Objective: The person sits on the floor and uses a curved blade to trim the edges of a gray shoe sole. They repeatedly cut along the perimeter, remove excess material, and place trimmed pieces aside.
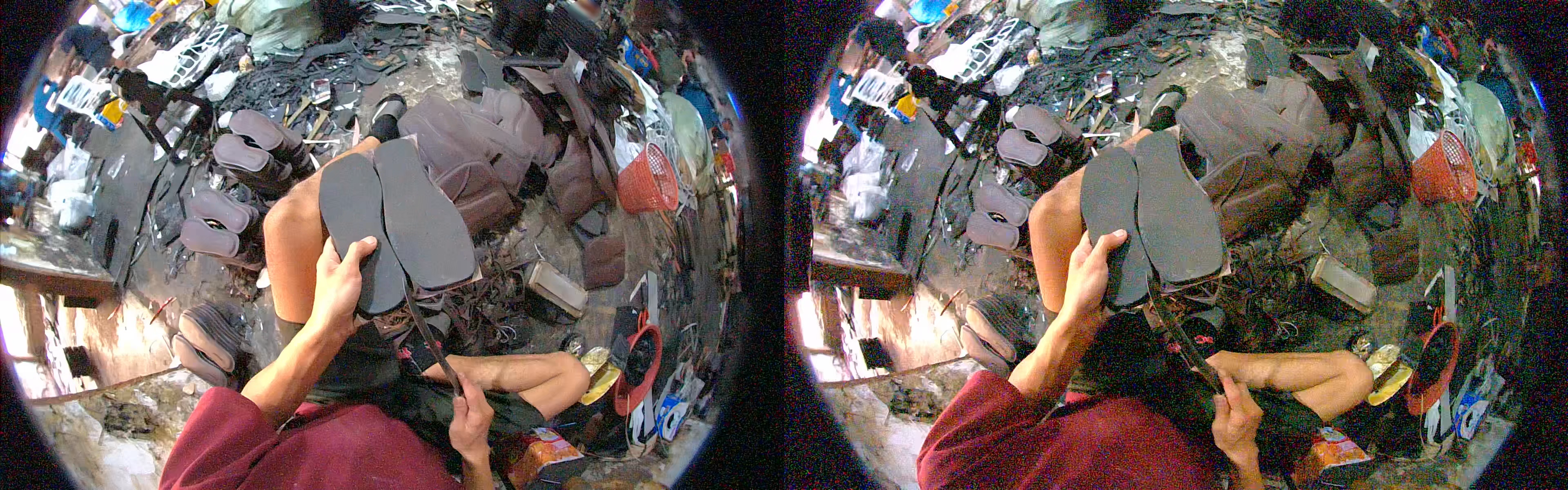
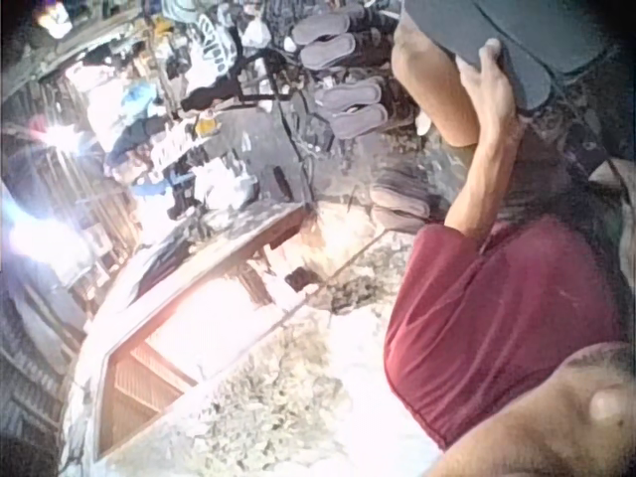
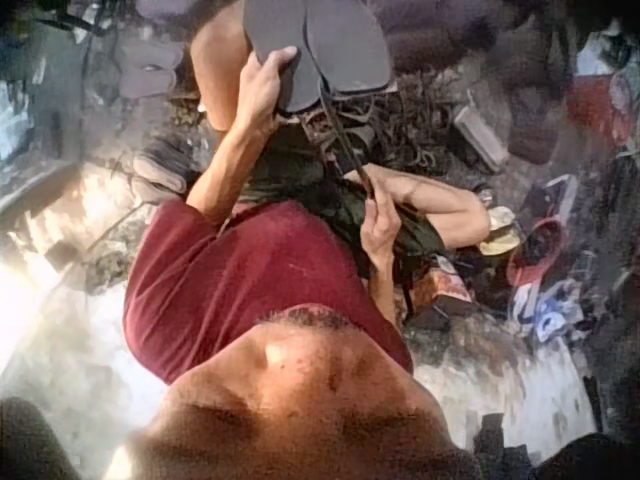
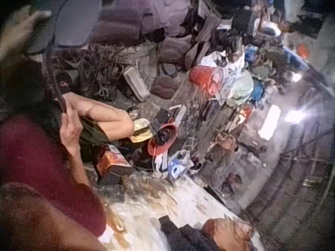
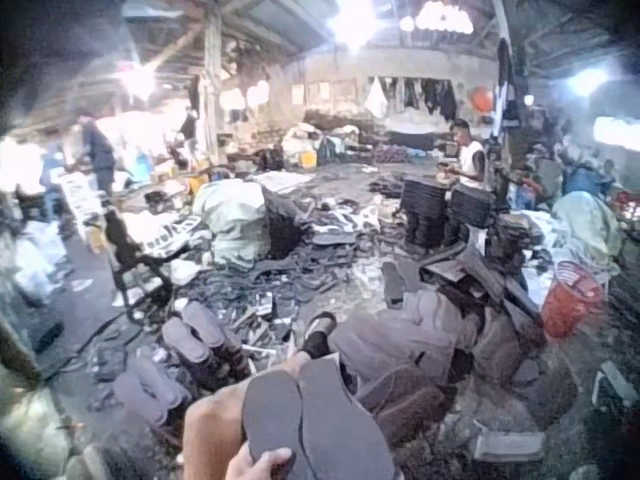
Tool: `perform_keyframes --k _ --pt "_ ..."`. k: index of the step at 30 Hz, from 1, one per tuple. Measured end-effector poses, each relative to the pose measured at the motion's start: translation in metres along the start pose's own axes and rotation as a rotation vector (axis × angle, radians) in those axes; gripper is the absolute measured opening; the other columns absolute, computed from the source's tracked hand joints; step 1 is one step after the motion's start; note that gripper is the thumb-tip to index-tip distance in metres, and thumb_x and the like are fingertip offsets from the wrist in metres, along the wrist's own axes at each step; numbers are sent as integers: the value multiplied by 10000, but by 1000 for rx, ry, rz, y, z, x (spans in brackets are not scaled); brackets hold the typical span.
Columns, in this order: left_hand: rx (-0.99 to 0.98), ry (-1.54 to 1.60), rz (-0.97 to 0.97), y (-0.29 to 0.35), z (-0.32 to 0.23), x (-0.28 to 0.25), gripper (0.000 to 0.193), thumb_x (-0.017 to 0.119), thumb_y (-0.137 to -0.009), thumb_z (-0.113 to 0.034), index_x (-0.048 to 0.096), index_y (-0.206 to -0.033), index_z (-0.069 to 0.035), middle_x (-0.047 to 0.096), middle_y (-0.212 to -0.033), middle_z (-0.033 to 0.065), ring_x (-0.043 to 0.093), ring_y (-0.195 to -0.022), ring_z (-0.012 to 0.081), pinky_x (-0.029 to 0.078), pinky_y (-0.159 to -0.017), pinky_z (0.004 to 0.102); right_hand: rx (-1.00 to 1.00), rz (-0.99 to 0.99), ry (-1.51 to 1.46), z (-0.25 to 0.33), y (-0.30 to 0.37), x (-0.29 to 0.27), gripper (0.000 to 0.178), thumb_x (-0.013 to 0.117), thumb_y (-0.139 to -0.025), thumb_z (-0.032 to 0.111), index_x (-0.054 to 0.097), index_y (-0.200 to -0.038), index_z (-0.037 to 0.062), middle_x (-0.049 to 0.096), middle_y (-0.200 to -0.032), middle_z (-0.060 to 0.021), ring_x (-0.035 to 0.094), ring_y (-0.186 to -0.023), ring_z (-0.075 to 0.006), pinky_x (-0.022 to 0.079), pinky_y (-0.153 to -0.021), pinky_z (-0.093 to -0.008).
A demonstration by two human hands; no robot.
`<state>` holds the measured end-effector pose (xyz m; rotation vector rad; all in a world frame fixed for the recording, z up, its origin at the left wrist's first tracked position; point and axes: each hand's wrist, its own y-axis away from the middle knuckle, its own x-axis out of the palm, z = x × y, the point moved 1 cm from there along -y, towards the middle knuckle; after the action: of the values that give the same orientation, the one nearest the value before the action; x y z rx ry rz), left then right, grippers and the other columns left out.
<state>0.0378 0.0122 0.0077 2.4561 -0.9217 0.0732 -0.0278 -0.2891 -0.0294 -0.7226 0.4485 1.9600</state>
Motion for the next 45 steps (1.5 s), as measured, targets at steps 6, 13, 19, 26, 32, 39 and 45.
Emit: perform_keyframes --k 6,13,19,26,32,39,45 --pt "17 -82 -5 5 2 -3 361 640 -909 -196 573 -1220 -27 646 -1074 40 602 -916 139 487 -847 289 27 124 -182 13 -47 15 368 496 -1014 204 563 -1326 21 685 -1082 -224 680 -921 -382 537 -792 -418" --pt "46 -106 54 3 10 -12 404 637 -923 -201 562 -1272 -10 652 -1113 45 603 -962 142 472 -891 291 50 170 -298 5 -97 61 334 493 -984 63 561 -1295 -39 654 -1175 -170 634 -1063 -275 473 -941 -324" --pt "-60 -11 63 6 5 -9 404 663 -910 -160 541 -1257 8 637 -1136 79 611 -947 146 509 -868 299 -335 -116 250 -5 -136 137 297 612 -902 192 645 -1177 82 688 -1141 -139 640 -976 -447 510 -875 -483" --pt "-36 -65 56 13 6 -9 430 669 -895 -175 545 -1265 7 630 -1146 69 591 -987 144 480 -898 294 -269 -28 -15 -61 -164 175 548 579 -962 329 435 -1432 85 525 -1390 -140 446 -1311 -306 308 -1120 -414" --pt "12 -118 91 12 16 -32 476 684 -878 -181 537 -1286 16 631 -1143 64 584 -1000 151 463 -919 298 -219 4 -129 -76 -189 171 587 586 -967 350 412 -1455 72 529 -1368 -117 451 -1296 -258 307 -1117 -382" --pt "74 -193 232 25 24 -44 467 649 -883 -133 525 -1313 -1 626 -1167 62 576 -1062 159 455 -951 314 -165 17 -691 15 -308 135 634 595 -973 375 386 -1481 58 534 -1344 -91 456 -1279 -203 305 -1114 -345" --pt "-2 -458 264 51 8 -64 620 782 -844 -200 490 -1350 9 624 -1216 72 567 -1137 173 441 -999 341 -47 135 -1190 87 -199 86 865 834 -771 134 357 -1486 39 563 -1088 -13 544 -1004 -131 455 -917 -287"
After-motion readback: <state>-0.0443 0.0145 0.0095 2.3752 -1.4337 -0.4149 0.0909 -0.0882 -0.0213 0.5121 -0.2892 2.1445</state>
